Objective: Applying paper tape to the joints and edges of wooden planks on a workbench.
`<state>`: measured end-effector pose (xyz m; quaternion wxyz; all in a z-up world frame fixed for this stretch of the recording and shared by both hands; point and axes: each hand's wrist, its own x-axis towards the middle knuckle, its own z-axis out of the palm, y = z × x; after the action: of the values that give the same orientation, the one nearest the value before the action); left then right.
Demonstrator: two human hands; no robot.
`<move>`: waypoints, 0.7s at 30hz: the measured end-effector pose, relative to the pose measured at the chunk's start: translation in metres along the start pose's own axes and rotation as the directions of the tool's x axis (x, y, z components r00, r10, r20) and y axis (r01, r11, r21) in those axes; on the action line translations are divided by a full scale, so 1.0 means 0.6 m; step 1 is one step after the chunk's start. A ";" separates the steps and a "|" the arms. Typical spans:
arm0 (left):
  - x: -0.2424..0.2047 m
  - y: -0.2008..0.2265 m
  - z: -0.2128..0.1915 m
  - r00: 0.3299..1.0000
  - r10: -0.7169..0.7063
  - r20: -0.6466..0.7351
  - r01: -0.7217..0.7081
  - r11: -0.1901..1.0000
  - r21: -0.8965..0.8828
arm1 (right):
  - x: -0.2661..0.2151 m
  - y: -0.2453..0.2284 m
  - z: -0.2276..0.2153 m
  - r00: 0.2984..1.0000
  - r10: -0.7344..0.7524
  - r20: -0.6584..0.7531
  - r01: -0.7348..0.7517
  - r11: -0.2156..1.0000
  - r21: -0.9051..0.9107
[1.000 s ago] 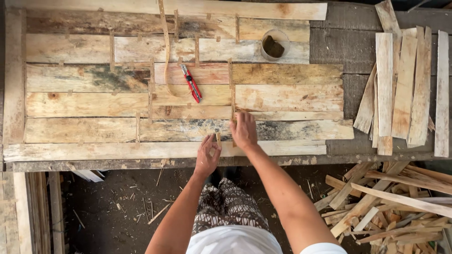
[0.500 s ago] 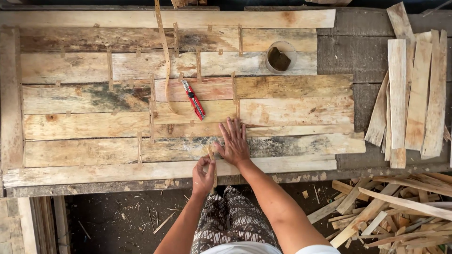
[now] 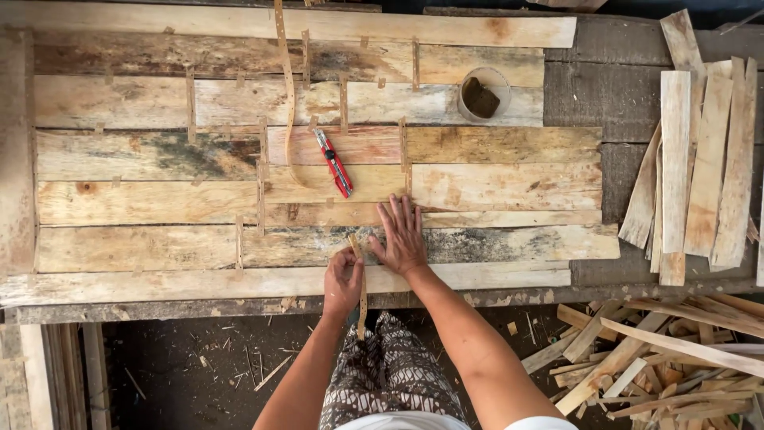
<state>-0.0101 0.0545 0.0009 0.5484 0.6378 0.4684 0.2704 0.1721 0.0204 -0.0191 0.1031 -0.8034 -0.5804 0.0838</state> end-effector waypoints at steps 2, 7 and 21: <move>-0.006 0.001 -0.001 1.000 -0.001 -0.006 0.001 1.000 -0.009 | -0.005 0.005 0.004 0.998 0.006 -0.066 -0.002 0.998 0.061; -0.004 -0.016 0.001 1.000 -0.001 -0.023 0.000 1.000 -0.020 | 0.000 0.008 -0.003 0.979 0.060 -0.196 -0.009 0.967 0.256; -0.083 -0.048 -0.028 0.911 -0.156 0.383 0.260 0.936 -0.238 | -0.077 -0.047 -0.053 0.816 0.221 0.534 -0.576 0.384 0.722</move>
<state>-0.0539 0.0164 -0.0138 0.7359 0.5371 0.3827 0.1533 0.1399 -0.0173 0.0196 0.3599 -0.7287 -0.2514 0.5255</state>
